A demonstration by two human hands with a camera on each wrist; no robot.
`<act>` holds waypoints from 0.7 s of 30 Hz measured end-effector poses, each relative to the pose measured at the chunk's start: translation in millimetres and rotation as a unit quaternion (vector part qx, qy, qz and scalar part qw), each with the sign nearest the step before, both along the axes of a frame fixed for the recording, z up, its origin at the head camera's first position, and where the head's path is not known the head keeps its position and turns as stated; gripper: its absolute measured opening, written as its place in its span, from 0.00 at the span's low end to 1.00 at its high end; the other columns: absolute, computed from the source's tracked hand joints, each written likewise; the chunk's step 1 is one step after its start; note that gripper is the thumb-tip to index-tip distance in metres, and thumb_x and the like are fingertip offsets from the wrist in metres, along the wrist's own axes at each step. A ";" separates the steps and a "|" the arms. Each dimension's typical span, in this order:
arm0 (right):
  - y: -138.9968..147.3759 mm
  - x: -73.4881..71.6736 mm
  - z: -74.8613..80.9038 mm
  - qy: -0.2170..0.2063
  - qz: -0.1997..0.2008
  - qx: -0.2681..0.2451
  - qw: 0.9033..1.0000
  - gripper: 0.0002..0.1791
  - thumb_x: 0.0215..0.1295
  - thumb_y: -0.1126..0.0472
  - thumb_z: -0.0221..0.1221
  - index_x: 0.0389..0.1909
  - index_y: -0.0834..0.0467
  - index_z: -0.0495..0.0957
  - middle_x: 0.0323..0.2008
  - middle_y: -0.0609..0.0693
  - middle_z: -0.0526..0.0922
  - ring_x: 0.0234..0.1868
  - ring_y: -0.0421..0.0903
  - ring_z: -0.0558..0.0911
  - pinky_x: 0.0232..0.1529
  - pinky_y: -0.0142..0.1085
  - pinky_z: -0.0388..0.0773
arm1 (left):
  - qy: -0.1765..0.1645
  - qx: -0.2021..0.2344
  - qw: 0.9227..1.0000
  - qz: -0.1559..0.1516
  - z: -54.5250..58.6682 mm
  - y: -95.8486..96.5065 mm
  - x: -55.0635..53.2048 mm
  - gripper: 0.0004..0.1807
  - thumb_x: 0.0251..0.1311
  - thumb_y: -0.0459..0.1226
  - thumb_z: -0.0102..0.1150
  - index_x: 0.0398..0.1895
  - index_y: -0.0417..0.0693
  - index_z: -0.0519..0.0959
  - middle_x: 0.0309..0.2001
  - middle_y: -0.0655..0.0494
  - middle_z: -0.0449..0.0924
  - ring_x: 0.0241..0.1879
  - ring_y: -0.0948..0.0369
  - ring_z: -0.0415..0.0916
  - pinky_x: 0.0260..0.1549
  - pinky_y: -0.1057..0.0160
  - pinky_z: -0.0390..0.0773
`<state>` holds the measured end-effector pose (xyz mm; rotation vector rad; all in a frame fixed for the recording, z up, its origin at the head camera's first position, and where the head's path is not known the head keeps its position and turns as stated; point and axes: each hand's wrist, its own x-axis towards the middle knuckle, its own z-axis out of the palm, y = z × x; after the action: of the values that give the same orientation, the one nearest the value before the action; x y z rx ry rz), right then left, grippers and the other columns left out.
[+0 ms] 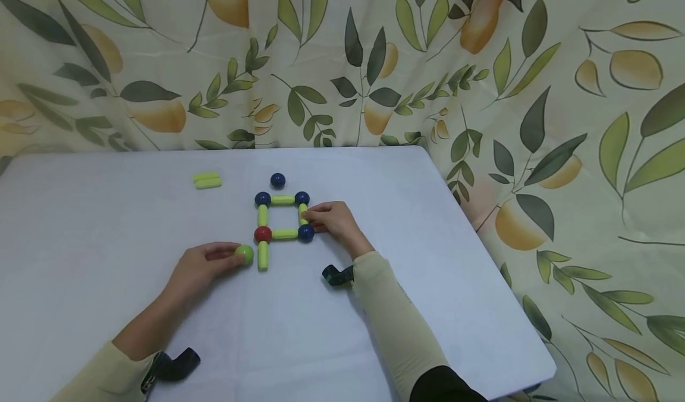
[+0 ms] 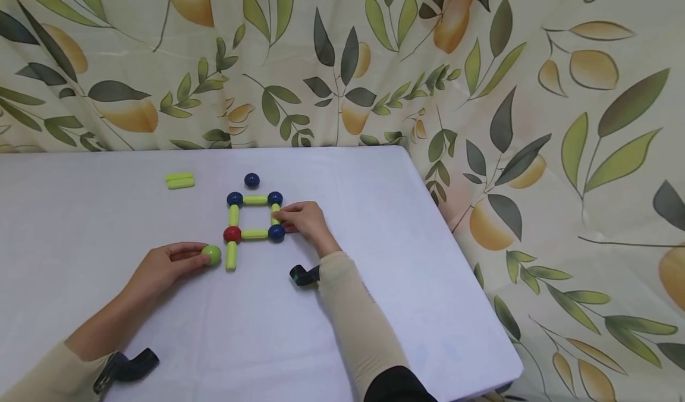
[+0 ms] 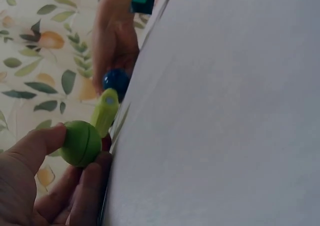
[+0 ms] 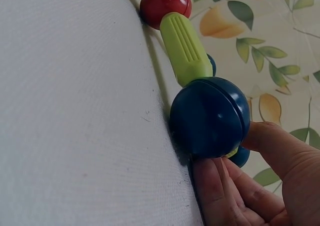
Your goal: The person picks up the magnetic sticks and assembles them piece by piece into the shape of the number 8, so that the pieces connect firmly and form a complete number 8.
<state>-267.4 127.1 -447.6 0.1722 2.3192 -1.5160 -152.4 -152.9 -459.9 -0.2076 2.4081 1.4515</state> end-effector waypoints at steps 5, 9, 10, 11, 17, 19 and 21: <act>-0.4 0.1 -0.8 -0.001 -0.002 -0.004 1.000 0.18 0.57 0.53 0.71 0.45 0.59 0.85 0.39 0.52 0.88 0.36 0.42 0.86 0.39 0.32 0.84 | 0.000 -0.016 1.000 -0.015 0.2 6.7 16.4 0.35 0.52 0.62 0.66 0.57 0.50 0.80 0.53 0.51 0.83 0.55 0.53 0.75 0.47 0.59 0.74; -1.4 0.4 0.7 -0.003 -0.008 -0.017 1.000 0.19 0.57 0.54 0.71 0.46 0.60 0.85 0.39 0.53 0.87 0.36 0.43 0.85 0.39 0.33 0.84 | 0.005 -0.012 1.000 -0.020 0.0 13.9 24.3 0.32 0.50 0.61 0.69 0.52 0.51 0.83 0.51 0.54 0.84 0.52 0.56 0.76 0.44 0.63 0.74; -1.5 0.4 0.9 -0.004 -0.008 -0.020 1.000 0.19 0.57 0.54 0.71 0.46 0.60 0.84 0.39 0.53 0.87 0.36 0.43 0.85 0.39 0.33 0.84 | 0.007 -0.007 1.000 -0.021 -0.3 15.9 25.5 0.31 0.49 0.60 0.70 0.51 0.51 0.83 0.50 0.54 0.84 0.51 0.57 0.77 0.43 0.63 0.74; -1.7 0.5 1.2 -0.004 -0.009 -0.021 1.000 0.19 0.57 0.54 0.71 0.46 0.60 0.84 0.40 0.53 0.87 0.36 0.43 0.85 0.39 0.33 0.84 | 0.007 -0.003 1.000 -0.022 -0.2 18.1 26.5 0.30 0.49 0.60 0.70 0.51 0.51 0.83 0.49 0.55 0.84 0.50 0.57 0.77 0.43 0.63 0.74; -1.0 1.0 0.7 0.004 -0.003 -0.006 1.000 0.17 0.58 0.54 0.70 0.45 0.60 0.85 0.39 0.53 0.88 0.35 0.42 0.85 0.38 0.32 0.84 | 0.019 -0.002 1.000 -0.016 -0.6 27.3 29.0 0.28 0.48 0.57 0.72 0.47 0.49 0.84 0.45 0.55 0.86 0.48 0.58 0.80 0.41 0.63 0.75; -0.5 1.0 0.0 0.007 -0.001 -0.002 1.000 0.17 0.58 0.54 0.70 0.45 0.59 0.85 0.38 0.52 0.88 0.35 0.42 0.85 0.38 0.32 0.83 | 0.020 -0.007 1.000 -0.010 -0.8 28.9 28.9 0.28 0.47 0.57 0.73 0.46 0.48 0.84 0.44 0.55 0.87 0.47 0.58 0.80 0.40 0.63 0.75; -0.3 1.0 -0.5 0.007 0.000 -0.002 1.000 0.17 0.58 0.54 0.70 0.45 0.59 0.85 0.38 0.52 0.88 0.35 0.42 0.85 0.38 0.32 0.83 | 0.021 -0.007 1.000 -0.005 -1.0 30.2 28.7 0.29 0.46 0.57 0.74 0.46 0.48 0.84 0.43 0.55 0.87 0.46 0.59 0.81 0.40 0.64 0.75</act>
<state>-266.4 126.8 -448.0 0.1624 2.3275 -1.5259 -123.7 -122.7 -460.9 -0.1699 2.4496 1.4488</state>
